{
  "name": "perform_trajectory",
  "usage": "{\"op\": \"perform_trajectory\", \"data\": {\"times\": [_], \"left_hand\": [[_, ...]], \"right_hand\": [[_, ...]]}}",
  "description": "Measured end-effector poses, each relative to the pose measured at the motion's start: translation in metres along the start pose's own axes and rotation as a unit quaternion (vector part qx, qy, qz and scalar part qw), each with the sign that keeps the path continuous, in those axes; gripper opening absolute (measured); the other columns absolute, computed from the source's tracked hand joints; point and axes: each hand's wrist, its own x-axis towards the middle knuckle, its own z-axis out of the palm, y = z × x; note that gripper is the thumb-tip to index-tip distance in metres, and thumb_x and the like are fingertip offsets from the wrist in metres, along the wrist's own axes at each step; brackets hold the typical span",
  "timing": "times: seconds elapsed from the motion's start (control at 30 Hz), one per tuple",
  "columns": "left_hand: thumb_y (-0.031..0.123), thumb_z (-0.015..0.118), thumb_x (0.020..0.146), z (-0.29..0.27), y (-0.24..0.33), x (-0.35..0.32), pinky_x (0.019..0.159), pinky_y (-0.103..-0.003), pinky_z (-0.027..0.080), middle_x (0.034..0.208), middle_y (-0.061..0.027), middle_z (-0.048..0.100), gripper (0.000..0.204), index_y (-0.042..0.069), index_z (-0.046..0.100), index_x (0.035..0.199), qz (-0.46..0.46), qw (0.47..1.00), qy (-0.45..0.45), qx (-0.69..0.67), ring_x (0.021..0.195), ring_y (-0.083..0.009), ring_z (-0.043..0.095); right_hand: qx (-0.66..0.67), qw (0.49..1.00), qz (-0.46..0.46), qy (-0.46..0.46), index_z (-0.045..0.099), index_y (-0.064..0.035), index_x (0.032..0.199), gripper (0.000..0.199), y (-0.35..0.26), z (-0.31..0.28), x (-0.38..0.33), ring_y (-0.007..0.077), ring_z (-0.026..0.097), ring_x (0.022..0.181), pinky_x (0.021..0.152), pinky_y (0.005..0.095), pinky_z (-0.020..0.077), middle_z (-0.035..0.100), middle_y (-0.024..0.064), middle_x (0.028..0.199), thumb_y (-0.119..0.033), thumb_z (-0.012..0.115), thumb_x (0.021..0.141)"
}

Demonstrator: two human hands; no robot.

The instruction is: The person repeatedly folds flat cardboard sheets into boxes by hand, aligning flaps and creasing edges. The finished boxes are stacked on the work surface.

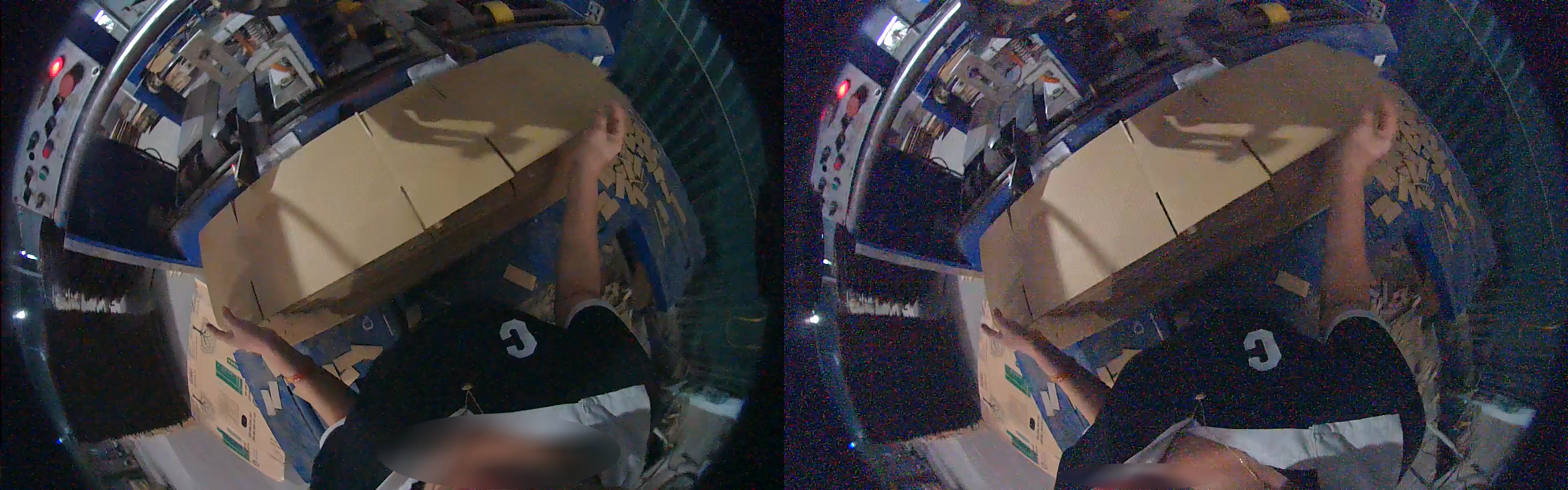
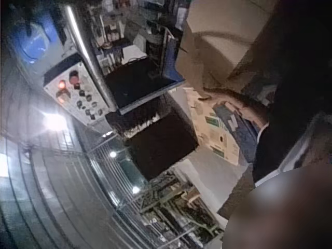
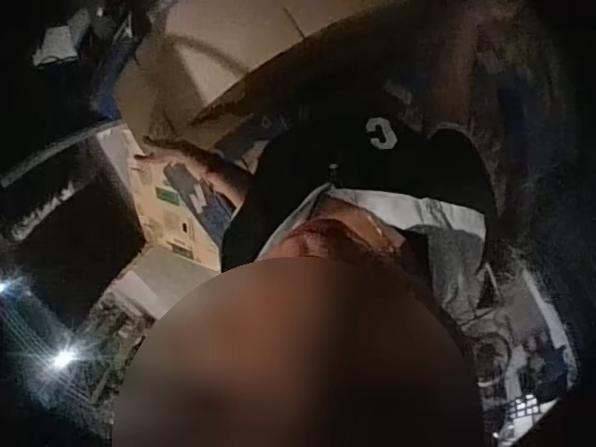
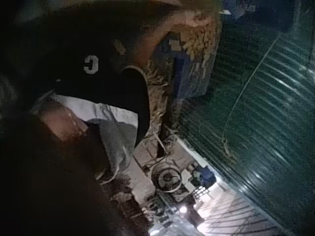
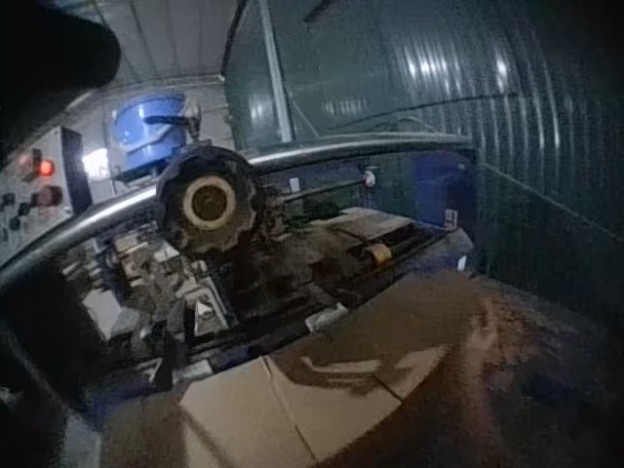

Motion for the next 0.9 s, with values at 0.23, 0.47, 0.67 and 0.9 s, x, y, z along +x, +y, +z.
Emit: {"op": "perform_trajectory", "data": {"times": [0.23,0.47,0.67,0.9], "left_hand": [[0.011,0.058,0.085,0.005,-0.028,0.014,0.08,-0.035,0.051,0.117,-0.0195,0.053,0.055,-0.007,0.033,0.131,-0.006,0.968,0.049,-0.248,0.095,-0.0289,0.059],[0.009,0.055,0.085,-0.01,0.003,0.011,0.085,-0.035,0.049,0.108,-0.0164,0.059,0.032,-0.008,0.055,0.112,-0.191,0.911,-0.181,-0.317,0.093,-0.0234,0.06],[0.011,0.056,0.085,-0.023,0.034,-0.07,0.09,-0.038,0.046,0.117,-0.0156,0.06,0.034,0.0,0.058,0.118,0.133,0.926,-0.322,-0.144,0.104,-0.0279,0.059],[0.016,0.055,0.083,-0.006,0.056,-0.087,0.104,-0.048,0.033,0.134,-0.0134,0.049,0.043,0.015,0.056,0.126,0.473,0.724,-0.465,0.19,0.125,-0.0301,0.045]], "right_hand": [[0.099,0.989,0.108,-0.016,0.052,-0.0044,0.117,0.036,-0.011,0.049,0.037,0.0198,0.058,0.087,0.075,0.0303,0.0488,0.058,0.0083,0.102,0.0,0.057,0.082],[0.007,0.985,0.068,-0.157,0.055,-0.0015,0.107,0.025,-0.113,0.018,-0.027,0.0171,0.054,0.073,0.064,0.0312,0.0473,0.06,0.0064,0.092,-0.009,0.063,0.084],[-0.144,0.607,-0.422,-0.658,0.056,-0.0111,0.12,0.033,-0.149,-0.024,-0.126,0.0319,0.053,0.114,0.094,0.0441,0.0434,0.055,0.0142,0.123,-0.013,0.053,0.088],[-0.179,0.516,-0.396,-0.738,0.049,-0.0162,0.128,0.054,-0.128,-0.026,-0.163,0.0328,0.042,0.125,0.102,0.0489,0.0371,0.044,0.0097,0.137,-0.034,0.061,0.079]]}}
